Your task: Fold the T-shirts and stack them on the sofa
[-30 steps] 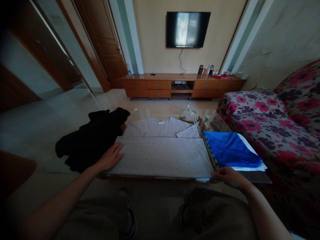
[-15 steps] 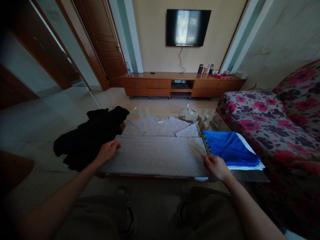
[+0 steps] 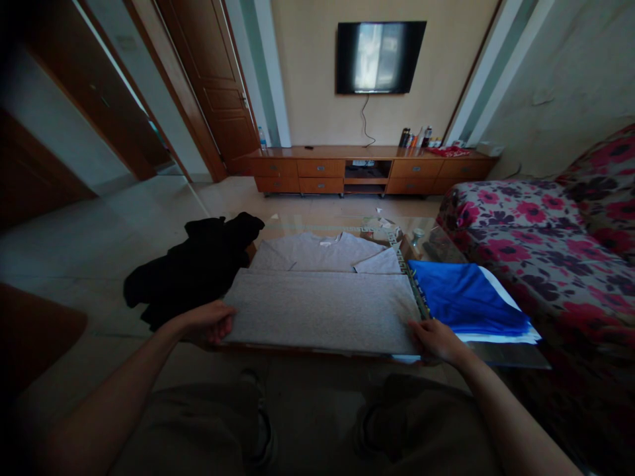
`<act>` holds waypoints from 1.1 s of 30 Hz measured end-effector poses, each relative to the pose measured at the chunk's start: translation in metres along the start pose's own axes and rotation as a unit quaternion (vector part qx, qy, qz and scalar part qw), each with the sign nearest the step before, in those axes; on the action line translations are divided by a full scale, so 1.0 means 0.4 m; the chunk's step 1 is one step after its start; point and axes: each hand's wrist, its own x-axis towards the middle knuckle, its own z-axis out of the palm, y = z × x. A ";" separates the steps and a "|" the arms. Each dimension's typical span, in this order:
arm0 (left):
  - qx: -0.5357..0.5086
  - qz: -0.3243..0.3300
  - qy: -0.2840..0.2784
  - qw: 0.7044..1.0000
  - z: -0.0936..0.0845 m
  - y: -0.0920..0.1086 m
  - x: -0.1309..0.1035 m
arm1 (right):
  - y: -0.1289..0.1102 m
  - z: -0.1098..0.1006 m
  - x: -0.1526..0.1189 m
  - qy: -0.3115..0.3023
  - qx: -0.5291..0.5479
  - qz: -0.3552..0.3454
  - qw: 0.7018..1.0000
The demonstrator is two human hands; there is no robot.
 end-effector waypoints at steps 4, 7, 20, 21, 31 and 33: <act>0.009 -0.020 -0.003 1.000 0.003 0.006 -0.007 | -0.006 -0.001 -0.013 -0.004 -0.055 -0.023 0.998; 0.053 -0.015 0.041 0.998 0.008 0.029 -0.019 | -0.035 -0.011 -0.023 0.037 -0.141 -0.040 0.989; 0.158 0.163 0.398 0.889 -0.031 0.269 0.162 | -0.306 -0.039 0.246 0.328 -0.187 -0.145 0.915; 0.159 0.169 0.405 0.885 -0.040 0.276 0.186 | -0.313 -0.039 0.278 0.343 -0.184 -0.138 0.911; 0.190 0.180 0.449 0.854 -0.150 0.287 0.429 | -0.305 -0.078 0.511 0.388 -0.206 -0.088 0.894; 0.204 0.166 0.449 0.854 -0.169 0.294 0.470 | -0.306 -0.088 0.544 0.386 -0.205 -0.082 0.896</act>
